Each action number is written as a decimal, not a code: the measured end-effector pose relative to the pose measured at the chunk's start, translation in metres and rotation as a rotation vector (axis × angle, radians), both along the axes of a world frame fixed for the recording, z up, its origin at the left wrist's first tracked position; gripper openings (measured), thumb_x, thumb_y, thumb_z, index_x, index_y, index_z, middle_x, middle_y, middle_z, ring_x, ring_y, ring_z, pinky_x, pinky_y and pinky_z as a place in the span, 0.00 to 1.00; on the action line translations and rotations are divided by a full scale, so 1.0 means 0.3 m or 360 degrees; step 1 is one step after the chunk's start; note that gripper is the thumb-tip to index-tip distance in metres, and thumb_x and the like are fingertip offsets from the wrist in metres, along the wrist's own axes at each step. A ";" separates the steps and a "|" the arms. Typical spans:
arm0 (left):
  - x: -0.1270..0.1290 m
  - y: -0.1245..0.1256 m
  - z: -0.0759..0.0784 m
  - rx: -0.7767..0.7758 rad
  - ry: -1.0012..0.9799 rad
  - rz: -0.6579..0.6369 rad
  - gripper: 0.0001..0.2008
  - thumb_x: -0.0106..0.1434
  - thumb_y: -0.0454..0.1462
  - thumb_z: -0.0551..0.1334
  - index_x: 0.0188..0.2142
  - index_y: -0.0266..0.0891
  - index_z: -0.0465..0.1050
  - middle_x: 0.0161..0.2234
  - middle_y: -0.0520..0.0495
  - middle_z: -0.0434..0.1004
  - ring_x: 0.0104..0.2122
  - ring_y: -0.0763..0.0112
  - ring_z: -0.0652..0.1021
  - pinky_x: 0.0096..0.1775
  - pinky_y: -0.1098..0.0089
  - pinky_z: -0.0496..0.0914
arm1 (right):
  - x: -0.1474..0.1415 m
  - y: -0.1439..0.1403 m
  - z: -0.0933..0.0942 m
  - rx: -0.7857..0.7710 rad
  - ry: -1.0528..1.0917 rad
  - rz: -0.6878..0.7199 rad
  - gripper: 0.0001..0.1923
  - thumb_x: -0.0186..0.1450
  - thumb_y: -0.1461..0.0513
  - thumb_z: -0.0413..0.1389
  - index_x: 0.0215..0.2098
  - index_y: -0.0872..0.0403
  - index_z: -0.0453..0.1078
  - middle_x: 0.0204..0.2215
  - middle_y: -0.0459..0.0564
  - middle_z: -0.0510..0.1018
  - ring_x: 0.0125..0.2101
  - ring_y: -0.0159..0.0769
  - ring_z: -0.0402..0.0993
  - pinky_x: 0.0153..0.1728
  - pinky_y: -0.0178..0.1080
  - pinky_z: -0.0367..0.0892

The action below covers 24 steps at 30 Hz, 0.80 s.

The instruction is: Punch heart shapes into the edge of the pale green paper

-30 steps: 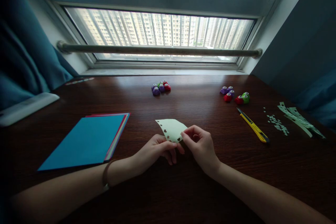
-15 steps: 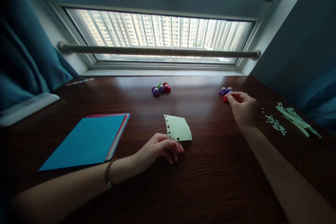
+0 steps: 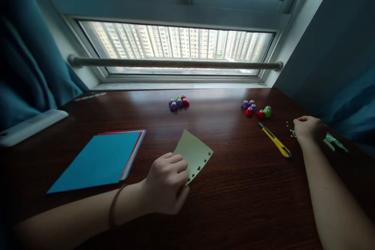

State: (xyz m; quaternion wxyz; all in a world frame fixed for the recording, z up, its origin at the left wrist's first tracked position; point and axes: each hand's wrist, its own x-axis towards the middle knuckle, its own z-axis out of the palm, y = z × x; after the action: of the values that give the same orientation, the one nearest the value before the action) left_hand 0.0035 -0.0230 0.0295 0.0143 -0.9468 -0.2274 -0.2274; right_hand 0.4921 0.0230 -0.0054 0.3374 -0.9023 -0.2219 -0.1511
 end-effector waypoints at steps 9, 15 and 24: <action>0.038 -0.002 -0.016 -0.0457 0.0371 0.0083 0.10 0.57 0.41 0.54 0.27 0.36 0.67 0.28 0.45 0.71 0.30 0.63 0.72 0.31 0.66 0.67 | -0.006 0.005 0.009 -0.0092 0.0165 -0.0115 0.09 0.41 0.67 0.63 0.22 0.55 0.74 0.21 0.58 0.71 0.26 0.46 0.65 0.24 0.46 0.55; 0.035 0.004 -0.011 -0.0409 0.0347 -0.0057 0.13 0.54 0.34 0.55 0.40 0.35 0.67 0.42 0.41 0.70 0.45 0.56 0.68 0.47 0.59 0.63 | -0.024 -0.002 0.018 -0.0110 0.0151 -0.0150 0.11 0.43 0.65 0.64 0.28 0.57 0.77 0.24 0.63 0.72 0.27 0.48 0.66 0.24 0.47 0.53; 0.030 0.005 -0.031 -0.0368 0.0426 -0.0049 0.22 0.57 0.36 0.53 0.51 0.32 0.61 0.54 0.37 0.62 0.52 0.52 0.64 0.52 0.54 0.58 | -0.102 -0.009 0.081 0.0093 -0.0127 -0.0037 0.13 0.58 0.62 0.54 0.35 0.62 0.76 0.25 0.66 0.75 0.28 0.46 0.68 0.26 0.45 0.55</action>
State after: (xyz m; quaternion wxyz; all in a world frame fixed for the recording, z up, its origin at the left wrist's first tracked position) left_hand 0.0126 -0.0214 0.0203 -0.0680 -0.9673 -0.2337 -0.0718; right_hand 0.4615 0.0203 0.0189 0.3529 -0.8878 -0.2201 -0.1973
